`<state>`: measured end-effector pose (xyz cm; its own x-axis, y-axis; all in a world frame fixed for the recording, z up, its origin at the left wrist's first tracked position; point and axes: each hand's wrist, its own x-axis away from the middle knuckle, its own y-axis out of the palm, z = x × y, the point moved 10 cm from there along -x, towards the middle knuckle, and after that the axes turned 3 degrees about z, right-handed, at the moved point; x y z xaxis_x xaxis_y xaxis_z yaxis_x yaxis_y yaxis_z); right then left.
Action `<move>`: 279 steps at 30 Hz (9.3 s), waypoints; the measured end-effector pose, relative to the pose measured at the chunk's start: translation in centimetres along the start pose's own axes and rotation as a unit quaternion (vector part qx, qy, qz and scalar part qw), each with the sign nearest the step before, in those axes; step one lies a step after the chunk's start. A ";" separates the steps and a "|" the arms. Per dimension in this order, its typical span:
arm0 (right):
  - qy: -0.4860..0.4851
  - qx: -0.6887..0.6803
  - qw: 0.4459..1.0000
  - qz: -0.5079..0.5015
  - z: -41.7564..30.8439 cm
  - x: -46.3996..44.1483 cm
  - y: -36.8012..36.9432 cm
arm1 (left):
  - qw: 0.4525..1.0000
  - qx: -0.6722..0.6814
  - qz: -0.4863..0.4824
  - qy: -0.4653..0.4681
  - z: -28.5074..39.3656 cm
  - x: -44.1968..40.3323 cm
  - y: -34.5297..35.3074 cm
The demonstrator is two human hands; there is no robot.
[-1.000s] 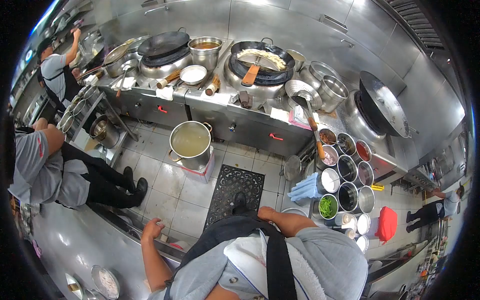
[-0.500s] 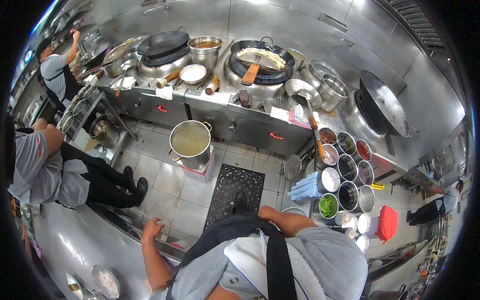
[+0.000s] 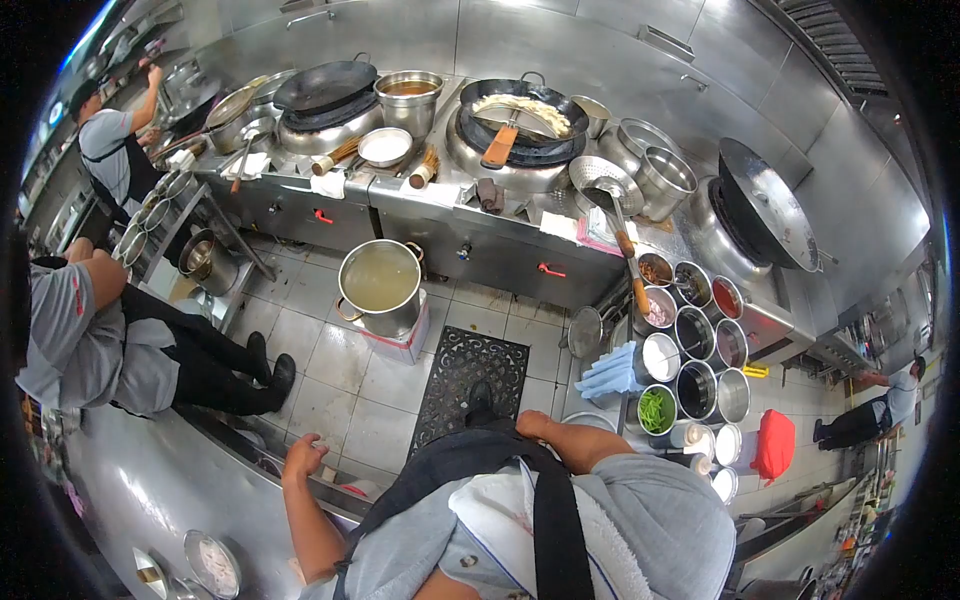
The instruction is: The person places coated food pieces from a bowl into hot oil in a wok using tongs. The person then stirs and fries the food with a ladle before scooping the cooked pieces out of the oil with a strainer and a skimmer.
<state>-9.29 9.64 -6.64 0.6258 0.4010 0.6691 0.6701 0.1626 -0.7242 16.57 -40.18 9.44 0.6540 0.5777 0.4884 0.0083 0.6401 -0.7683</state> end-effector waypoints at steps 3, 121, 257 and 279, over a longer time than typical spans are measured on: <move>0.004 0.013 1.000 -0.004 0.2 -0.3 0.3 | 1.000 -0.004 0.002 -0.003 0.3 0.3 -0.2; 0.003 0.200 0.916 0.349 1.5 -4.4 -83.4 | 0.887 -0.096 -0.050 0.449 69.5 -23.7 -18.5; -0.142 -0.558 0.730 0.369 9.0 1.9 -68.3 | 0.684 0.562 -0.367 0.286 77.5 -15.9 -7.3; -0.288 -0.864 0.397 0.112 8.2 -4.9 -68.6 | 0.708 0.552 -0.381 0.221 74.2 -16.0 -6.4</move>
<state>-61.63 3.91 38.37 0.8856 0.4509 0.1110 0.2075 -0.5981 0.7741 -50.02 -15.90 37.22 0.9529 -0.2064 0.2220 0.0490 0.8276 0.5592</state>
